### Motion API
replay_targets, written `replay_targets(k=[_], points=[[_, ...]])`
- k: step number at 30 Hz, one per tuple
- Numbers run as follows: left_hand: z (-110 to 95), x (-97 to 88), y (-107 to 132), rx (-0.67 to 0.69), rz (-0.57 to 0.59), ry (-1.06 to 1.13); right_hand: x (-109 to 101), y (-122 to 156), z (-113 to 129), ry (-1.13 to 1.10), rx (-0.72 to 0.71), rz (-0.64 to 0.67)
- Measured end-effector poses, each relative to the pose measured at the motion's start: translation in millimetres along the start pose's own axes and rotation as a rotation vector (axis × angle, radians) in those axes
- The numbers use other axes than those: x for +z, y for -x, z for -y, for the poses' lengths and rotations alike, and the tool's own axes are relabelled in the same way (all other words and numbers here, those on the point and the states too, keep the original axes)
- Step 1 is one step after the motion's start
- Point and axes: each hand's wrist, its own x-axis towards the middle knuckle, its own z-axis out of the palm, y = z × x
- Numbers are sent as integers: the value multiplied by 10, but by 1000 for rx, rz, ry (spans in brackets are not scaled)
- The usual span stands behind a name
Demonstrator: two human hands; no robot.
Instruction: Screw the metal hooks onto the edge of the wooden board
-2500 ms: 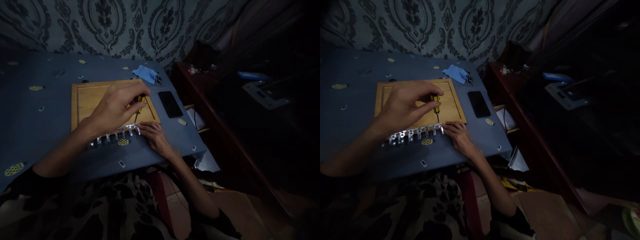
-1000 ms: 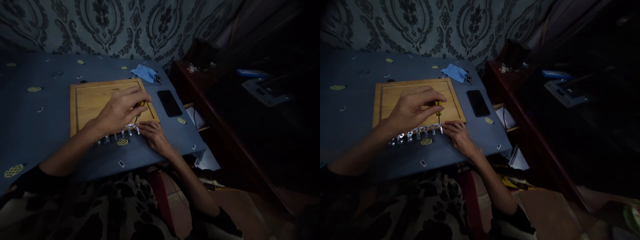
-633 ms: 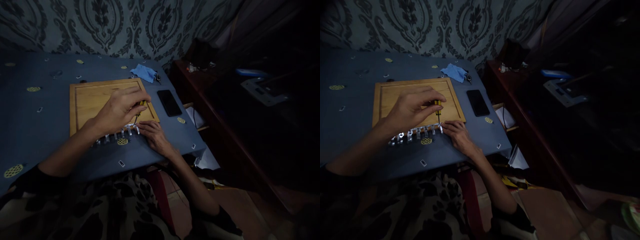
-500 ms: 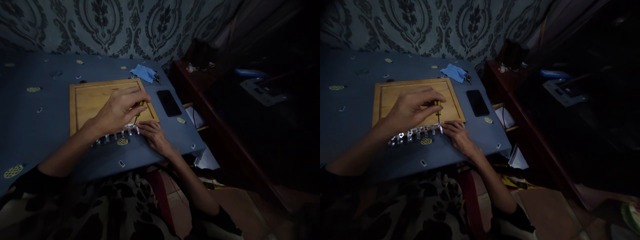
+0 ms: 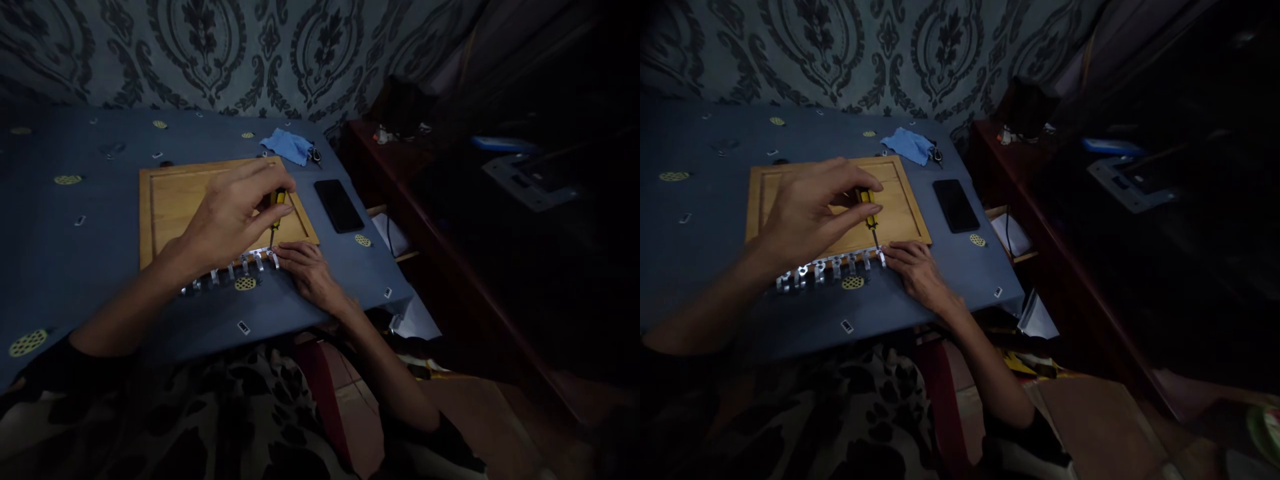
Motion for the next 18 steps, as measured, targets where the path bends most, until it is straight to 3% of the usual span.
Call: replay_targets(k=[18], points=[[16, 107, 27, 57, 9, -21, 8, 2, -16, 14, 8, 11]])
